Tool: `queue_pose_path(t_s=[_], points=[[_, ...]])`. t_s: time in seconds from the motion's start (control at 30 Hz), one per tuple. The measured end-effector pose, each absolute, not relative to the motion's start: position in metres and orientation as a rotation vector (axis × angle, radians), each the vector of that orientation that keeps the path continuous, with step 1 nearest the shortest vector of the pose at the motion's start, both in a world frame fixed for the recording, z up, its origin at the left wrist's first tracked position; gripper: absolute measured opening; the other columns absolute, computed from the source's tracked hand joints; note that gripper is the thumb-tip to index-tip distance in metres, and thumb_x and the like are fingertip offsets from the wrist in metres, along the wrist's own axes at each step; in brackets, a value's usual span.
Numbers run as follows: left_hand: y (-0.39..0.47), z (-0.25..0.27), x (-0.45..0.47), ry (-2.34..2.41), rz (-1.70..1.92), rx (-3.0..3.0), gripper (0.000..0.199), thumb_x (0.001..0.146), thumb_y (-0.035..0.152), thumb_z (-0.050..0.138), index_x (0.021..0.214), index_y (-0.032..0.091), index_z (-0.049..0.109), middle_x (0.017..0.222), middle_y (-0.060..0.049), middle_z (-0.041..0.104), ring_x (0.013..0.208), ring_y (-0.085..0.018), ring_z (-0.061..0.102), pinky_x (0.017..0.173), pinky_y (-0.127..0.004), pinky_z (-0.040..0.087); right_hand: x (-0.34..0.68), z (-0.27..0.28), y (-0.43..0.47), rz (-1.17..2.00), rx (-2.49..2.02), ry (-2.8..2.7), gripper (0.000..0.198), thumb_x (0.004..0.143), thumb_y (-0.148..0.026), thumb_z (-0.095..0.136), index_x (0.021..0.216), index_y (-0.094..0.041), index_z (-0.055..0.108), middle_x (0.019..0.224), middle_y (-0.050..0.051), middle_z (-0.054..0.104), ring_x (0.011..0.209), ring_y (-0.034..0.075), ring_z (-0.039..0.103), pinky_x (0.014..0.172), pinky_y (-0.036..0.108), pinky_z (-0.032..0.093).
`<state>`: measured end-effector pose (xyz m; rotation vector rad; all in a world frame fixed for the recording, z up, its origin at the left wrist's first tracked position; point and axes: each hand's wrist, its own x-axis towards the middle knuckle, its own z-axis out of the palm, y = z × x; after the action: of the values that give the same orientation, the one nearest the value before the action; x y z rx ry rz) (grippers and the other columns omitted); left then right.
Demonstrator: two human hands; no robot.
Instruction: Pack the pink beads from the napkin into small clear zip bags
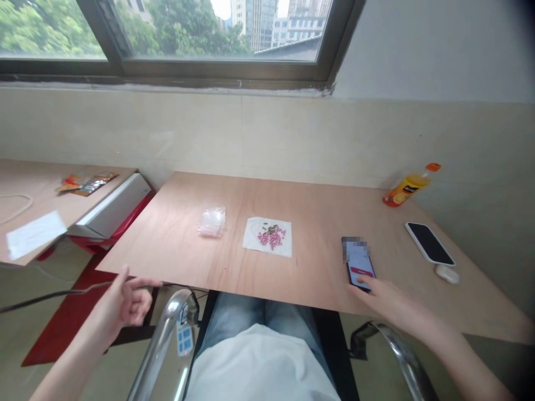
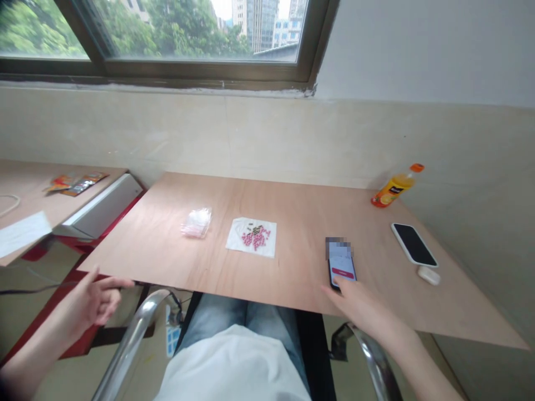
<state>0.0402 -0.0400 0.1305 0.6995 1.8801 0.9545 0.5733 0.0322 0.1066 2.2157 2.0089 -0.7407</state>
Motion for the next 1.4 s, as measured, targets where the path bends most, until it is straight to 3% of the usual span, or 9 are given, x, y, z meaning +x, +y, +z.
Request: queue_pose_path(t_s=[0.13,0.3,0.4,0.47,0.53,0.57,0.73,1.0,1.4], points=[[-0.023,0.164,0.079,1.567,1.695,0.275,0.021,0.081,0.037,0.041,0.075,0.019,0.05,0.052,0.004,0.04,0.042,-0.01,0.034,0.042,-0.022,0.033,0.536,0.145,0.038,-0.666,2.113,2.066,0.037,0.089,-0.047,0.048,0.095,-0.017,0.07,0.091,0.013,0.072,0.084,0.029,0.068,0.071,0.033,0.045],[0.04,0.233,0.153,1.163,2.218,0.653,0.022,0.087,0.032,0.03,0.082,0.02,0.048,0.052,0.005,0.035,0.043,-0.01,0.036,0.043,-0.021,0.029,0.51,0.168,0.062,-0.763,2.093,2.305,0.031,0.09,-0.037,0.05,0.093,-0.015,0.071,0.096,0.009,0.072,0.086,0.021,0.066,0.071,0.024,0.043],[0.084,0.238,0.193,1.205,2.381,0.912,0.019,0.089,0.035,0.038,0.091,0.019,0.049,0.057,0.006,0.044,0.044,-0.008,0.04,0.045,-0.019,0.028,0.501,0.151,0.077,-0.831,2.202,2.348,0.029,0.09,-0.029,0.049,0.085,-0.01,0.07,0.086,0.009,0.072,0.076,0.017,0.065,0.065,0.022,0.041],[0.108,0.212,0.211,1.485,2.158,0.989,0.026,0.091,0.037,0.038,0.099,0.017,0.051,0.066,0.002,0.053,0.049,-0.008,0.046,0.05,-0.019,0.032,0.493,0.128,0.084,-0.936,2.333,2.334,0.026,0.089,-0.023,0.049,0.087,-0.007,0.069,0.085,0.01,0.072,0.073,0.017,0.065,0.064,0.022,0.042],[0.125,0.172,0.221,1.851,1.47,1.217,0.034,0.092,0.038,0.034,0.101,0.013,0.055,0.078,-0.004,0.062,0.061,-0.011,0.056,0.056,-0.021,0.038,0.483,0.099,0.088,-1.069,2.481,2.277,0.024,0.087,-0.019,0.049,0.09,-0.007,0.069,0.088,0.01,0.073,0.073,0.016,0.065,0.064,0.021,0.043],[0.129,0.15,0.225,1.869,1.292,1.273,0.032,0.089,0.039,0.044,0.094,0.011,0.06,0.078,-0.007,0.065,0.067,-0.014,0.059,0.06,-0.023,0.04,0.478,0.084,0.09,-1.099,2.57,2.245,0.023,0.087,-0.02,0.051,0.09,-0.007,0.07,0.089,0.01,0.073,0.075,0.016,0.066,0.064,0.021,0.043],[0.121,0.067,0.227,1.982,0.879,1.365,0.026,0.078,0.034,0.061,0.081,0.009,0.067,0.078,-0.014,0.069,0.087,-0.027,0.064,0.071,-0.03,0.043,0.455,0.029,0.099,-1.05,2.738,2.127,0.029,0.088,-0.03,0.053,0.092,-0.007,0.07,0.094,0.015,0.073,0.084,0.021,0.067,0.065,0.023,0.044],[0.119,0.032,0.221,2.139,0.578,1.466,0.03,0.083,0.033,0.058,0.094,0.006,0.066,0.098,-0.023,0.069,0.104,-0.03,0.062,0.082,-0.032,0.043,0.428,-0.001,0.113,-0.962,2.763,2.116,0.021,0.08,-0.033,0.065,0.085,-0.014,0.072,0.093,0.012,0.073,0.087,0.021,0.065,0.072,0.024,0.044],[0.11,0.007,0.222,2.18,0.537,1.538,0.03,0.087,0.036,0.051,0.095,0.011,0.066,0.095,-0.018,0.07,0.097,-0.028,0.066,0.079,-0.033,0.046,0.434,-0.003,0.107,-0.696,2.878,2.009,0.028,0.076,-0.038,0.069,0.09,-0.013,0.072,0.102,0.018,0.07,0.098,0.028,0.063,0.08,0.031,0.045]])
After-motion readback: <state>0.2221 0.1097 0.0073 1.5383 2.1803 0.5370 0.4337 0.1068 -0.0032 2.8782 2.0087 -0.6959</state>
